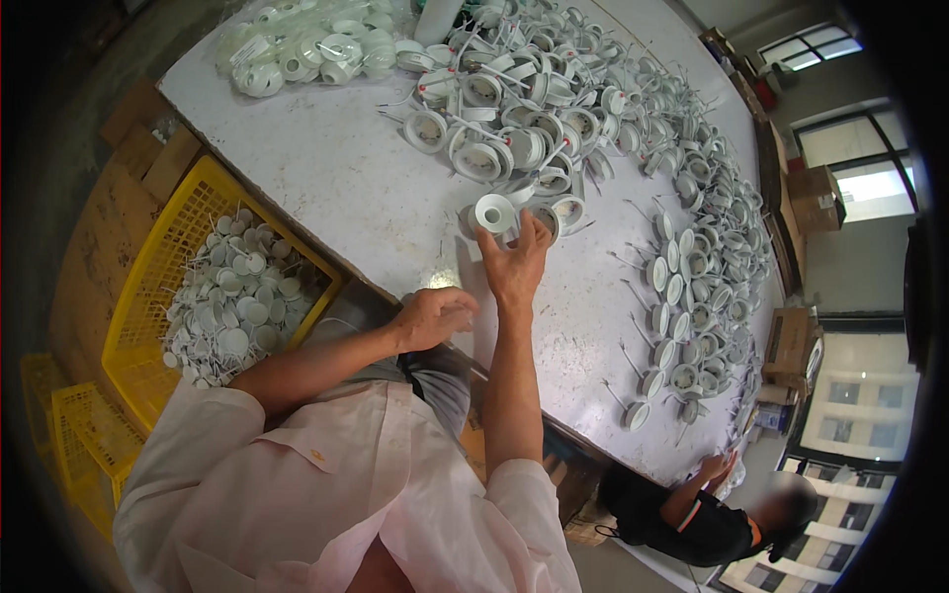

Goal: The person assembles light fixtures by picking up LED housings and pressing plastic covers onto them by hand.

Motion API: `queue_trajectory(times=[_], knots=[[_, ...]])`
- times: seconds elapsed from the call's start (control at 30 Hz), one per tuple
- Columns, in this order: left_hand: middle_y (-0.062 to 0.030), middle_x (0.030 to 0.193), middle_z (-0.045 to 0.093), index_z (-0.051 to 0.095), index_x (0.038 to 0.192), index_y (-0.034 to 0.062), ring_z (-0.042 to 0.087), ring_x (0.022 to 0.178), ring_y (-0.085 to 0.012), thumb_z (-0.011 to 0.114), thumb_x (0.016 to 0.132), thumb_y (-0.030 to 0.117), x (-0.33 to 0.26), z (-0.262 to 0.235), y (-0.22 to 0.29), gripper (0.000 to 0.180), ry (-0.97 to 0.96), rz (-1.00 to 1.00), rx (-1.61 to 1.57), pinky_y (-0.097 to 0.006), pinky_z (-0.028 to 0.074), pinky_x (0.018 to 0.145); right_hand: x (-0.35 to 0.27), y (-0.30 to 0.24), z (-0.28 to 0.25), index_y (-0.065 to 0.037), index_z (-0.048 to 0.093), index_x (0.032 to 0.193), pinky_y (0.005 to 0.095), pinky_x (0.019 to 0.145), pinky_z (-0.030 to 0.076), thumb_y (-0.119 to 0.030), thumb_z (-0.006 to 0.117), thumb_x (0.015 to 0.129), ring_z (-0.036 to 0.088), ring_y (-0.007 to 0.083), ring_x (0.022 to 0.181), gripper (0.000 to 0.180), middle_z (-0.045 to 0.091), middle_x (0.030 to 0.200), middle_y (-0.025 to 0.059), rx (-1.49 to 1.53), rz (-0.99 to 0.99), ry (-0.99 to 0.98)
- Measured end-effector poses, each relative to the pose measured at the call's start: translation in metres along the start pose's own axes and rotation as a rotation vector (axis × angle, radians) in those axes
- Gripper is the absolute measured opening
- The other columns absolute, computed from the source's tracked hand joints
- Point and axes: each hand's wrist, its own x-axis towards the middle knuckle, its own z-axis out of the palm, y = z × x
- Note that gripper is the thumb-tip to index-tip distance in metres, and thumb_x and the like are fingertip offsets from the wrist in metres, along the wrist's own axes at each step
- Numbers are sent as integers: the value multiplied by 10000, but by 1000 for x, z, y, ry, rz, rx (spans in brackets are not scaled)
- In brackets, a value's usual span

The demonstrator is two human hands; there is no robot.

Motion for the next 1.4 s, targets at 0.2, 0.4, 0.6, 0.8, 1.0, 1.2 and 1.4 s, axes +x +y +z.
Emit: queue_trajectory(times=[0.2, 0.4, 0.6, 0.8, 1.0, 1.2, 1.4], knots=[[-111, 967, 672, 573, 1096, -23, 662, 873, -151, 502, 956, 113, -8, -8, -7, 208, 24, 42, -31, -227, 514, 559, 3, -4, 7, -10, 543, 1221, 408, 830, 486, -313, 810, 668, 544, 332, 1049, 685, 493, 1154, 174, -135, 40, -32], [-130, 974, 671, 567, 1102, -35, 660, 848, -152, 506, 959, 122, -14, -15, -6, 221, 42, 14, -47, -226, 512, 533, 3, -6, 3, -13, 558, 1197, 418, 864, 465, -300, 793, 699, 523, 338, 1080, 621, 503, 1136, 177, -70, -29, 131], [-130, 991, 671, 570, 1092, -28, 661, 849, -152, 506, 955, 110, -10, -9, -1, 205, -5, 48, -4, -223, 511, 531, 20, 62, -21, -14, 623, 1113, 418, 834, 478, -236, 604, 848, 612, 357, 949, 346, 625, 1054, 214, -259, 286, 28], [-112, 1030, 672, 570, 1112, -13, 661, 869, -154, 546, 936, 114, -13, -8, -4, 219, 23, 94, -8, -254, 539, 644, -21, 73, -57, -17, 642, 1087, 337, 680, 511, -142, 542, 887, 651, 245, 737, 256, 674, 876, 131, -2, 304, 188], [-164, 1259, 558, 443, 1341, 36, 550, 1166, -252, 679, 844, 206, 2, 21, 37, 576, -42, 430, 271, -372, 460, 951, -70, 43, -101, 2, 618, 1010, 225, 530, 485, -144, 542, 930, 602, 104, 614, 182, 652, 797, 51, 621, 563, 321], [-187, 1323, 490, 428, 1335, -15, 466, 1243, -303, 718, 808, 330, 26, 43, 44, 693, -147, 644, 421, -408, 377, 1027, -96, -9, -108, 52, 583, 1091, 256, 766, 491, -54, 504, 926, 608, 130, 873, 212, 637, 1005, 94, 1062, 686, 162], [-183, 1055, 637, 498, 1214, -42, 631, 989, -274, 661, 864, 303, 14, 35, 38, 518, -212, 525, 295, -356, 489, 866, -102, -14, -99, 56, 594, 1121, 237, 693, 489, -58, 533, 909, 607, 117, 843, 249, 647, 982, 85, 985, 668, 101]])
